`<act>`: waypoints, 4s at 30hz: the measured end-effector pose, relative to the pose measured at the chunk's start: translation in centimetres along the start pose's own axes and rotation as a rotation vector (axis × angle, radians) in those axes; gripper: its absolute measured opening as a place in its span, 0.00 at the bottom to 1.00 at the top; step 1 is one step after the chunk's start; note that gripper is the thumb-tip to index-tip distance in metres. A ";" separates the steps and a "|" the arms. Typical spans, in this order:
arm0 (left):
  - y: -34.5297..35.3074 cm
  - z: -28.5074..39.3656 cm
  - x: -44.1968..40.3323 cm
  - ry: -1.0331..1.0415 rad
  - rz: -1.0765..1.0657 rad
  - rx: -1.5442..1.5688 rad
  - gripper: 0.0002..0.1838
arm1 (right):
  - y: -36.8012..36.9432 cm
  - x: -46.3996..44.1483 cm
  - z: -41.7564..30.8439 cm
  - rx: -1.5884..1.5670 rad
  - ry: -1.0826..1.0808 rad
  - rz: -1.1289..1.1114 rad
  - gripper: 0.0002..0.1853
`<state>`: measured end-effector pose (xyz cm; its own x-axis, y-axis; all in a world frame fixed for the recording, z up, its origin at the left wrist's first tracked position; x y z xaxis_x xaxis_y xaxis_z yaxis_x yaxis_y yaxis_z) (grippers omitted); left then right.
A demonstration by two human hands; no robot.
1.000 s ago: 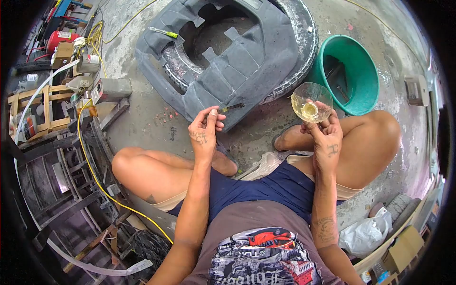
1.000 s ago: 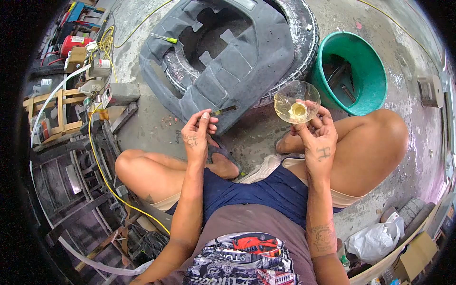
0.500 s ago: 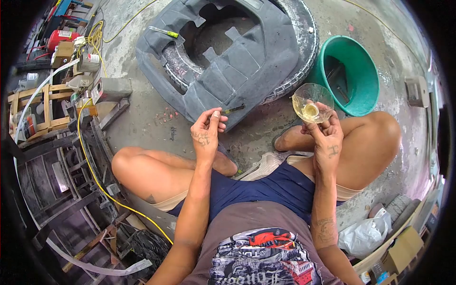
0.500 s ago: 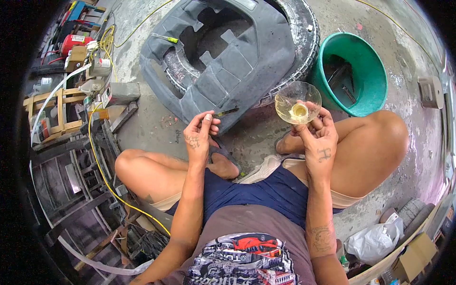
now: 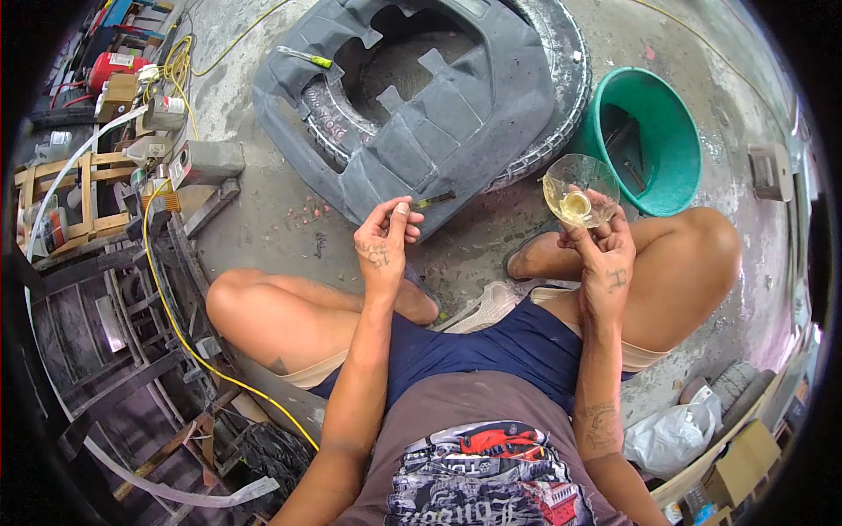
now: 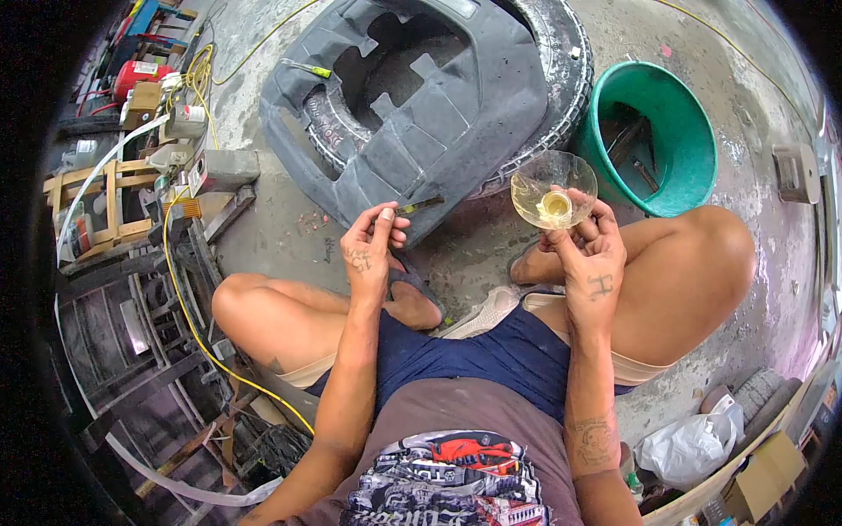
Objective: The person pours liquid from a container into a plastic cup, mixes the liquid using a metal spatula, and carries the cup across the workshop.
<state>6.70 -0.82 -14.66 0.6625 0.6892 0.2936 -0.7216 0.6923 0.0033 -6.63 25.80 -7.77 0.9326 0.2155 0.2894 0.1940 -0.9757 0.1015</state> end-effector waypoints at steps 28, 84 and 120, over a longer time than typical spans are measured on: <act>-0.5 0.0 0.0 0.016 0.008 0.020 0.10 | 0.1 0.0 0.2 -0.005 -0.005 -0.003 0.22; -0.7 -0.2 -0.4 0.041 0.038 0.070 0.11 | -0.1 -0.2 0.5 0.047 -0.004 -0.012 0.22; 3.1 12.3 4.5 0.444 -0.352 -0.309 0.08 | 2.5 0.8 1.0 0.164 -0.149 -0.241 0.20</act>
<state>4.97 1.80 -1.60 0.9167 0.3872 -0.0984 -0.3992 0.8770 -0.2673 -5.10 23.48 -8.28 0.8858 0.4450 0.1320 0.4498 -0.8931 -0.0081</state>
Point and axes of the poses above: each hand's wrist, its own x-axis away from the middle knuckle, its own y-axis out of the palm, z = x × y, the point moved 5 cm from there along -x, towards the middle knuckle, and after that the axes turned 6 degrees about x, right-handed, at the moved point
